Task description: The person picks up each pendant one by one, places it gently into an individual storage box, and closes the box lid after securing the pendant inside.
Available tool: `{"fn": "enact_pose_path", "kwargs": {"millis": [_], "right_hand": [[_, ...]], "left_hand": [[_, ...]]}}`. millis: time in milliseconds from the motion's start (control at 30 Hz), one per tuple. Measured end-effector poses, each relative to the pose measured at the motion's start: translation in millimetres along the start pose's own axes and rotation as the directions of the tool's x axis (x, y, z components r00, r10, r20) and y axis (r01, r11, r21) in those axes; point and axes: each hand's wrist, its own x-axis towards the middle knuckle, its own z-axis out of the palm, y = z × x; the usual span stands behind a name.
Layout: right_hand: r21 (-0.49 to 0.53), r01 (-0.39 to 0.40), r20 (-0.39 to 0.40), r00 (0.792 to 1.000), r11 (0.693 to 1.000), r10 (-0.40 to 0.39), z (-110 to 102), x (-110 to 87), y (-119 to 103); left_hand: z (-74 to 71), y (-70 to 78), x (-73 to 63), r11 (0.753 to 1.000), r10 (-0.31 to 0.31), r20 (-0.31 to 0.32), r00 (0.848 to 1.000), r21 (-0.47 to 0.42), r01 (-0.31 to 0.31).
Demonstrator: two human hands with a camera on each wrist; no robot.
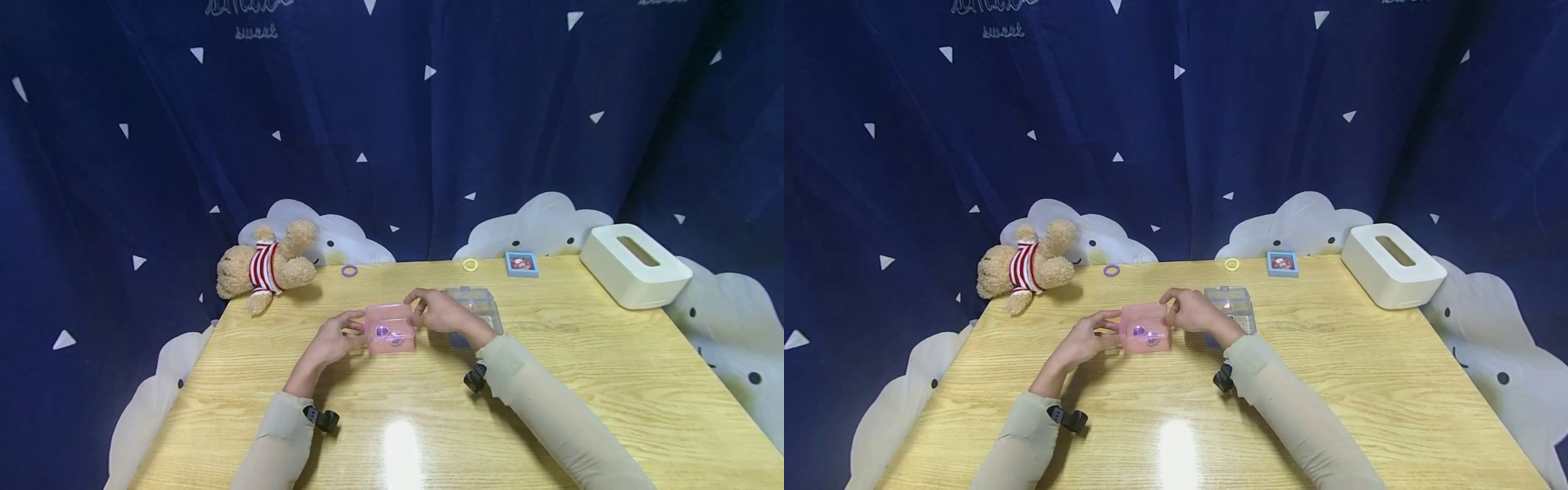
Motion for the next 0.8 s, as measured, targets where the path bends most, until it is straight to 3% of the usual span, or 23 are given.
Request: {"fn": "enact_pose_path", "kwargs": {"millis": [167, 467, 633, 800], "right_hand": [[0.030, -0.012, 0.002, 1.000, 0.999, 0.012, 2, 1.1, 0], [-0.023, -0.007, -0.010, 1.000, 1.000, 0.007, 1, 0.5, 2], [0.016, -0.016, -0.021, 1.000, 1.000, 0.017, -8, -3.3, 2], [0.035, -0.015, -0.046, 0.999, 0.999, 0.017, -22, -8.9, 7]], "left_hand": [[0.4, 0.5, 0.5, 1.000, -0.006, -0.017, 1.000, 0.009, 0.006], [-0.7, 3.3, -0.1, 1.000, -0.012, -0.010, 1.000, 0.028, 0.012], [-0.1, 5.1, -2.1, 1.000, -0.018, -0.006, 1.000, -0.022, 0.018], [-1.0, 8.5, -2.1, 1.000, -0.012, -0.072, 0.997, -0.001, 0.012]]}}
